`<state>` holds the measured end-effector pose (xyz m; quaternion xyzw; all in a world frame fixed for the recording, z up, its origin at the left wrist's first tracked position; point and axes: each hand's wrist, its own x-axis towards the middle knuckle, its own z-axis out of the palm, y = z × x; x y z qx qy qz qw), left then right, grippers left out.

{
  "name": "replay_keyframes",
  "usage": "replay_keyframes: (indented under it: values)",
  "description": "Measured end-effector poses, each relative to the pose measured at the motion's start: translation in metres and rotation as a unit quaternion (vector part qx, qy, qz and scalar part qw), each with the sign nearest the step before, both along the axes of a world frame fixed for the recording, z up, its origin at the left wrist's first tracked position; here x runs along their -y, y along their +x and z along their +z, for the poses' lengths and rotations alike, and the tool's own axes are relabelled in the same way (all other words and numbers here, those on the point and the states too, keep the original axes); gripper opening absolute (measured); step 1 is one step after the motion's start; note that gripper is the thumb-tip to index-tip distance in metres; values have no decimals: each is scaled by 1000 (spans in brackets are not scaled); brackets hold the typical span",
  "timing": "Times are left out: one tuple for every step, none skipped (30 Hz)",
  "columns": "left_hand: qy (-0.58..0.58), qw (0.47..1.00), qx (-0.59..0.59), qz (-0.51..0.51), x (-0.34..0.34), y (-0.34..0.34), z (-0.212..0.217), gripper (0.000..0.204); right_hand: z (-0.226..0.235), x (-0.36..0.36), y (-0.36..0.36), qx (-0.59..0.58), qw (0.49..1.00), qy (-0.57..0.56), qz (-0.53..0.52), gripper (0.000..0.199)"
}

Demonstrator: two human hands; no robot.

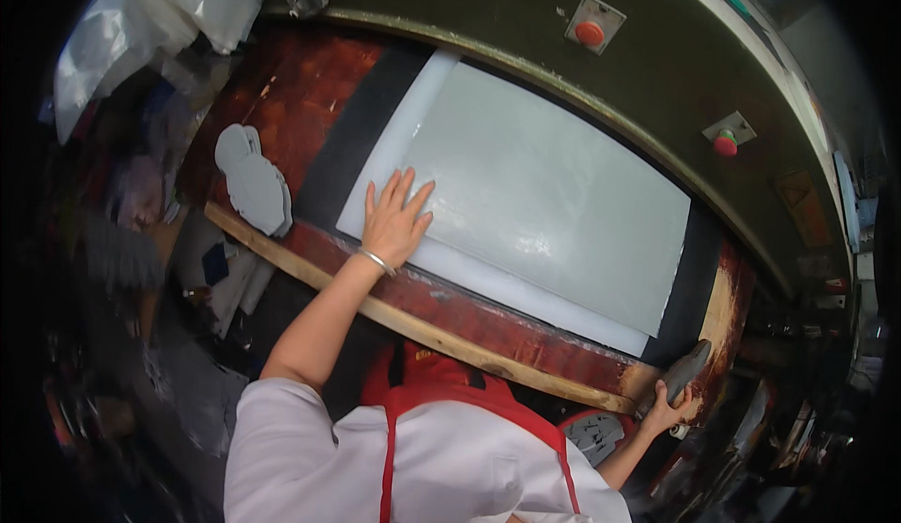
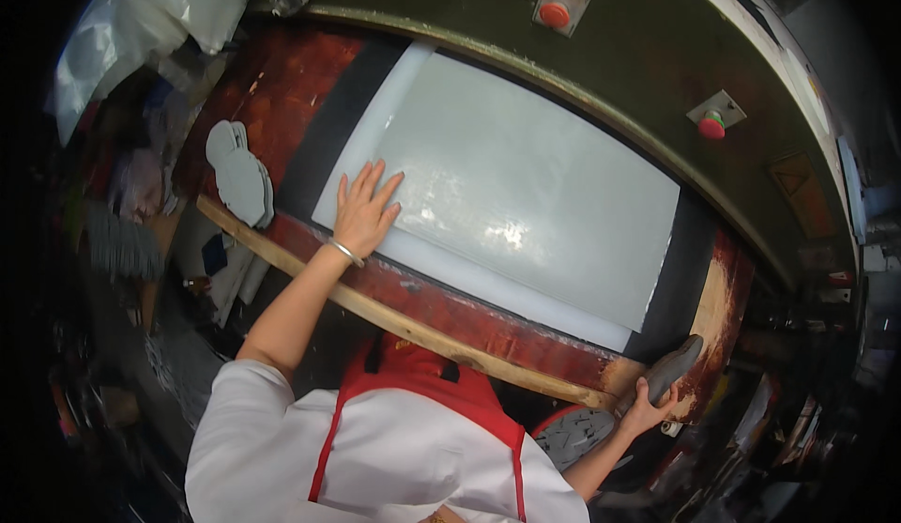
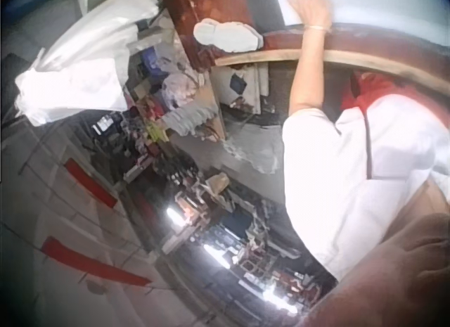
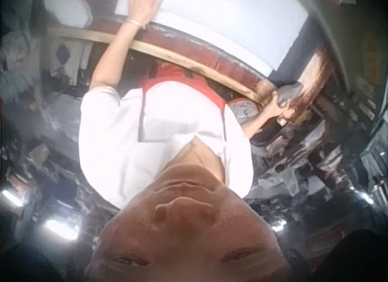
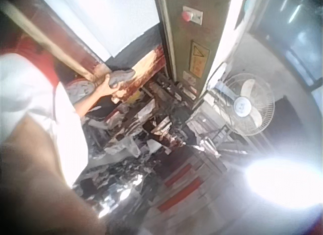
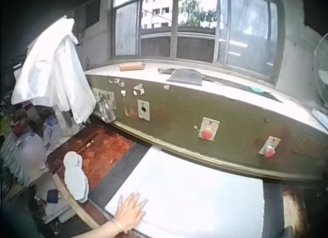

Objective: The person places sheets of gray foam onto a hydraulic cutting press, aligns a shoe-shaped template, and presses a button to cut out insoles. They remove the cut insoles, stack them, and repeat the process with new sheets.

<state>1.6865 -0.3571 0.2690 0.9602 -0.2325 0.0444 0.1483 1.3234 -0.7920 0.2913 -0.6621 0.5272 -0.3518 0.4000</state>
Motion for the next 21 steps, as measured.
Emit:
replay_keyframes:
  values:
    - [-51, 999, -10, 3, -2, 6, 2, 46, 9, -13, 6, -10, 1000, -2, 25, 74]
    - [-91, 994, -52, -7, -6, 17, 4, 46, 18, -29, 15, -5, 998, -27, 52, 74]
    - [-130, 986, -104, -8, -8, 26, 5, 46, 26, -49, 24, -2, 996, -36, 75, 73]
    - [-145, 980, -132, -7, -8, 36, 6, 51, 35, -67, 36, 7, 991, -70, 118, 72]
    - [-92, 992, -89, -7, -8, 44, 5, 52, 43, -84, 51, 33, 982, -55, 177, 80]
    - [-56, 998, -19, 2, -7, 48, 3, 53, 48, -101, 69, 103, 967, 9, 231, 84]
    - [-27, 998, 53, 1, -5, 53, 1, 54, 51, -116, 91, 188, 940, 79, 273, 88]
    - [-10, 999, 36, -1, -5, 51, -1, 57, 54, -130, 113, 210, 917, 126, 315, 90]
    - [4, 1000, 22, 0, -4, 49, -4, 57, 58, -141, 138, 246, 886, 178, 351, 93]
    - [11, 1000, 11, -16, -5, 43, -7, 57, 58, -153, 163, 240, 870, 197, 382, 94]
    - [25, 999, -4, -30, -6, 36, -9, 58, 59, -165, 189, 237, 854, 224, 406, 95]
    - [0, 999, -10, -34, -7, 31, -10, 58, 57, -177, 220, 219, 854, 192, 431, 96]
    - [-18, 999, -16, -37, -9, 25, -11, 58, 55, -190, 251, 199, 851, 164, 457, 96]
    - [-37, 998, -12, -40, -10, 22, -11, 58, 54, -200, 279, 151, 858, 114, 478, 95]
    - [-38, 998, -23, -40, -11, 19, -10, 59, 52, -212, 304, 105, 860, 70, 494, 93]
    - [-45, 998, -20, -38, -11, 18, -9, 60, 49, -228, 327, 59, 865, 37, 497, 89]
    - [-51, 998, -6, -44, -10, 19, -7, 60, 44, -242, 347, 19, 873, 13, 487, 84]
    - [-54, 997, -19, -42, -9, 20, -6, 61, 38, -257, 361, -23, 871, -70, 486, 84]
    - [-57, 998, -20, -36, -7, 23, -5, 61, 31, -271, 370, -66, 868, -142, 472, 84]
    - [-54, 997, -28, -37, -6, 24, -4, 61, 24, -283, 373, -118, 860, -147, 475, 86]
    - [-42, 997, -54, -32, -4, 26, -4, 61, 18, -288, 376, -91, 865, -177, 461, 87]
